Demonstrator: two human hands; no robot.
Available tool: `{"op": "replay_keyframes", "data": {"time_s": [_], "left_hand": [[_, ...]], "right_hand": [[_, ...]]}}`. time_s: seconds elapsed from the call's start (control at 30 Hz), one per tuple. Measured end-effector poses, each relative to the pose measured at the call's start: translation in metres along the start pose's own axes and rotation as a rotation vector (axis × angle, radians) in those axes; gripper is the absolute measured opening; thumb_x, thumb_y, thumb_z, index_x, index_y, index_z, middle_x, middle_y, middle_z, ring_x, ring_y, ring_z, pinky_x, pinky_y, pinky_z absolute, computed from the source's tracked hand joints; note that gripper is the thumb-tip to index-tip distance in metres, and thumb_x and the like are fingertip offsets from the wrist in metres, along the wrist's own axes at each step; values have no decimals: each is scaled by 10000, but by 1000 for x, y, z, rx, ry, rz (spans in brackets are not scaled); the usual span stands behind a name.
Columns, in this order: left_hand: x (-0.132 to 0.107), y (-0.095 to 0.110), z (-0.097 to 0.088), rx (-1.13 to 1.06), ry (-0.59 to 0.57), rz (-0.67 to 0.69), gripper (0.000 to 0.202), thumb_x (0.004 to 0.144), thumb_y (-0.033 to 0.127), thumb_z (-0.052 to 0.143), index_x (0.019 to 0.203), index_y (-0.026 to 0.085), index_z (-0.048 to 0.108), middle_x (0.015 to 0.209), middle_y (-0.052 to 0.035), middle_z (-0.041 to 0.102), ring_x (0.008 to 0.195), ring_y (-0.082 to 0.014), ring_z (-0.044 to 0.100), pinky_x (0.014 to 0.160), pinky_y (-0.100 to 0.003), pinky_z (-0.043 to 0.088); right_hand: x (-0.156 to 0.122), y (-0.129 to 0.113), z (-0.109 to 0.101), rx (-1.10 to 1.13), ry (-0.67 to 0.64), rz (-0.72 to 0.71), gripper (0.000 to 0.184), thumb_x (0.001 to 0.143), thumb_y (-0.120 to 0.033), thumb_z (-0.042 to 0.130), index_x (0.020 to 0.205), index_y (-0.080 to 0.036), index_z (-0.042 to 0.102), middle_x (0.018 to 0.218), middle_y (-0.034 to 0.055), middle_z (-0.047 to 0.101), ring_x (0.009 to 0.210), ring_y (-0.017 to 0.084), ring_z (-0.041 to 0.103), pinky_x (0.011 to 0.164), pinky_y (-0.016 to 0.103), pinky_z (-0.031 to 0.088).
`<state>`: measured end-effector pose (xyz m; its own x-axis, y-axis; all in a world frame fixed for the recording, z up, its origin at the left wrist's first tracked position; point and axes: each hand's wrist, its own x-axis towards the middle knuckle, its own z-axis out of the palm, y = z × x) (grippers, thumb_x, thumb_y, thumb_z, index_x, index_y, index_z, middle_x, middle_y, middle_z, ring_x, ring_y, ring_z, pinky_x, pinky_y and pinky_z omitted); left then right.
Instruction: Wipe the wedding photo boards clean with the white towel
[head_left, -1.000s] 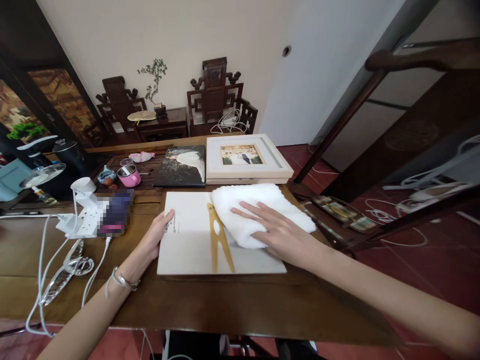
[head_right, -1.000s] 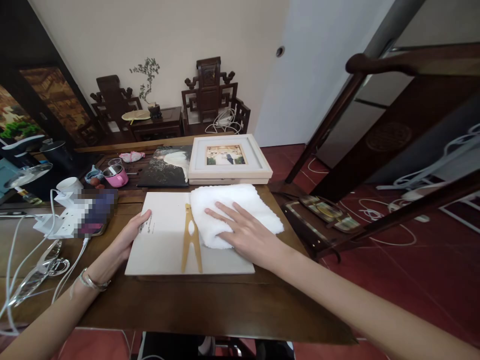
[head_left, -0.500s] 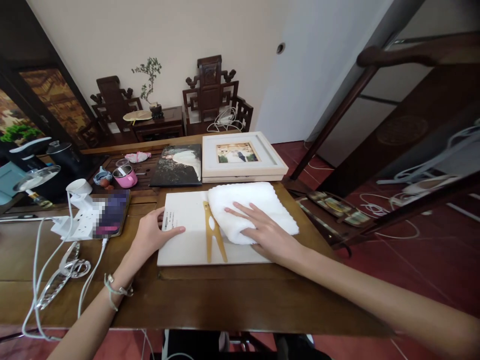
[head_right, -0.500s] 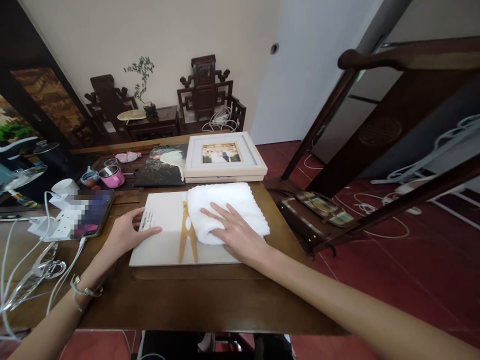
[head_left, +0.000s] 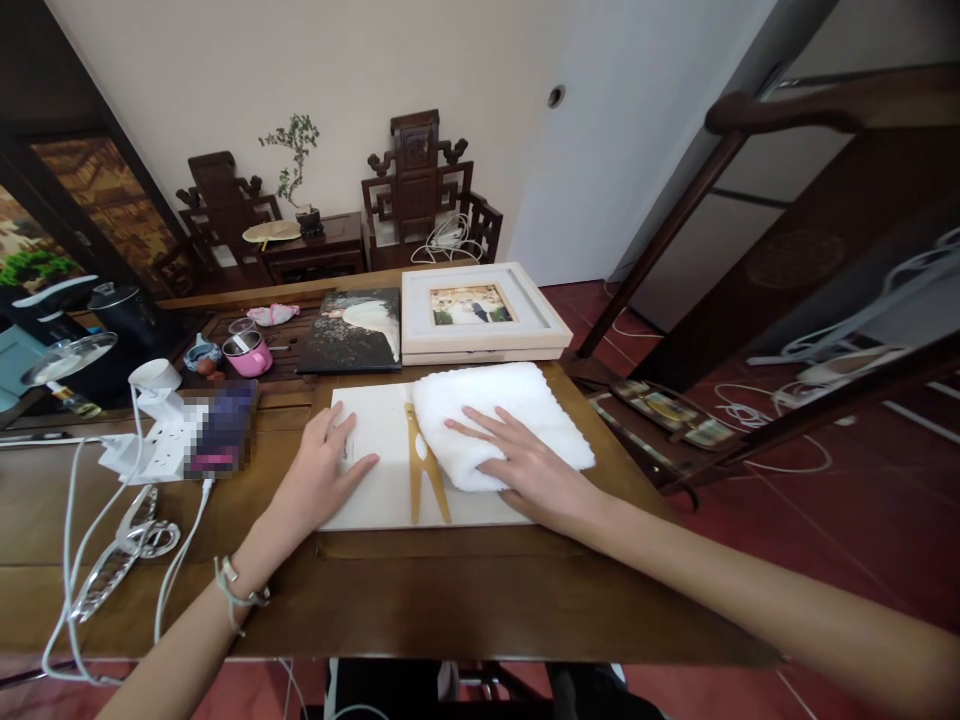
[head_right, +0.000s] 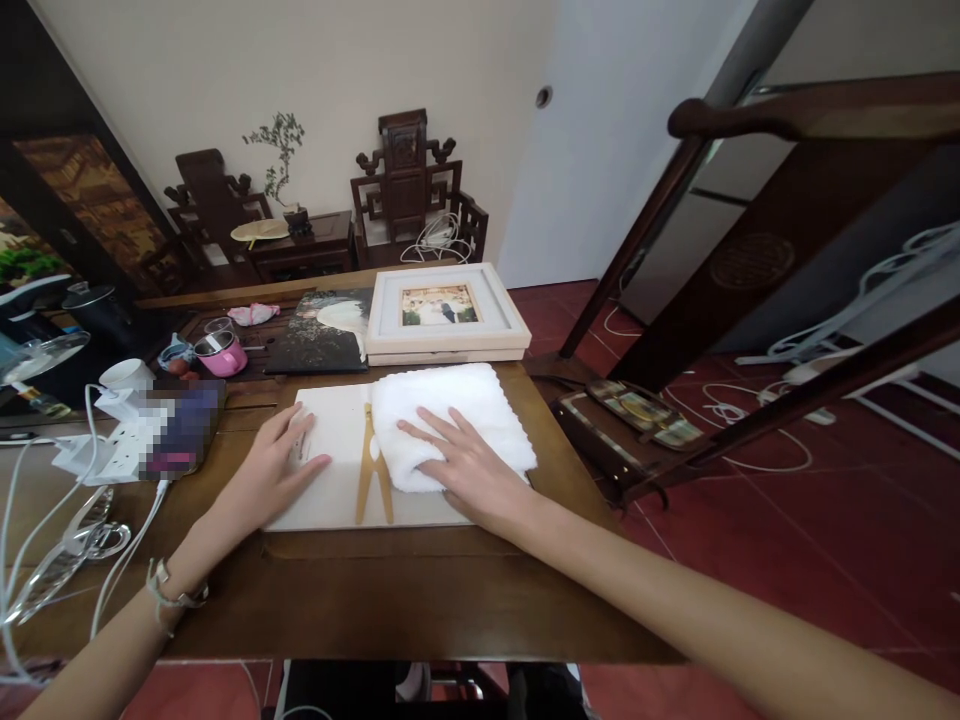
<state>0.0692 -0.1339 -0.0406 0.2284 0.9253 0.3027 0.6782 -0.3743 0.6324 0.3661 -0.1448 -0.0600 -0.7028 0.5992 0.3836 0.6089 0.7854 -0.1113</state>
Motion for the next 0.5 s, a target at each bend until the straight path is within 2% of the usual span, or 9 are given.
{"op": "replay_keyframes", "data": {"time_s": [0.03, 0.1, 0.2, 0.3, 0.4, 0.5], "left_hand": [[-1, 1, 3, -14, -66, 7, 525, 787, 402, 669, 1259, 199, 564, 1491, -133, 365, 1407, -321, 254, 1137, -481, 183], [-2, 2, 9, -44, -142, 22, 538, 819, 407, 637, 1309, 217, 521, 1525, -114, 314, 1438, -300, 182, 1155, -481, 119], [-2, 1, 12, -19, -174, 56, 532, 866, 418, 576, 1351, 224, 476, 1518, -108, 327, 1440, -287, 176, 1156, -507, 79], [0, -2, 12, 119, -208, 81, 507, 930, 403, 459, 1392, 197, 422, 1518, -113, 326, 1439, -275, 181, 1151, -525, 117], [2, -4, 13, 258, -268, 85, 503, 973, 360, 347, 1433, 156, 348, 1536, -121, 283, 1446, -256, 153, 1156, -520, 139], [4, -7, 14, 327, -285, 109, 497, 987, 329, 296, 1453, 157, 304, 1547, -114, 256, 1450, -247, 132, 1158, -521, 146]], "right_hand": [[-2, -2, -3, -7, -23, -7, 417, 559, 115, 450, 801, -153, 659, 1439, 146, 430, 1392, 325, 222, 1069, 628, 266], [-6, -5, -11, -6, -70, -21, 433, 563, 116, 447, 805, -167, 667, 1447, 118, 428, 1391, 316, 238, 1078, 615, 269], [-10, -1, -32, 5, -78, 5, 477, 574, 116, 452, 869, -184, 677, 1449, 94, 434, 1386, 283, 273, 1088, 549, 317], [-2, 12, -48, -68, -68, 47, 500, 592, 128, 453, 918, -173, 683, 1439, 110, 445, 1383, 296, 279, 1084, 543, 334], [14, 23, -47, -142, -247, 24, 534, 579, 142, 445, 957, -147, 687, 1459, 135, 404, 1381, 354, 248, 1057, 598, 338], [33, 30, -33, -181, -383, 49, 625, 593, 146, 422, 1096, -141, 657, 1497, 137, 332, 1386, 381, 203, 1026, 619, 357]]}}
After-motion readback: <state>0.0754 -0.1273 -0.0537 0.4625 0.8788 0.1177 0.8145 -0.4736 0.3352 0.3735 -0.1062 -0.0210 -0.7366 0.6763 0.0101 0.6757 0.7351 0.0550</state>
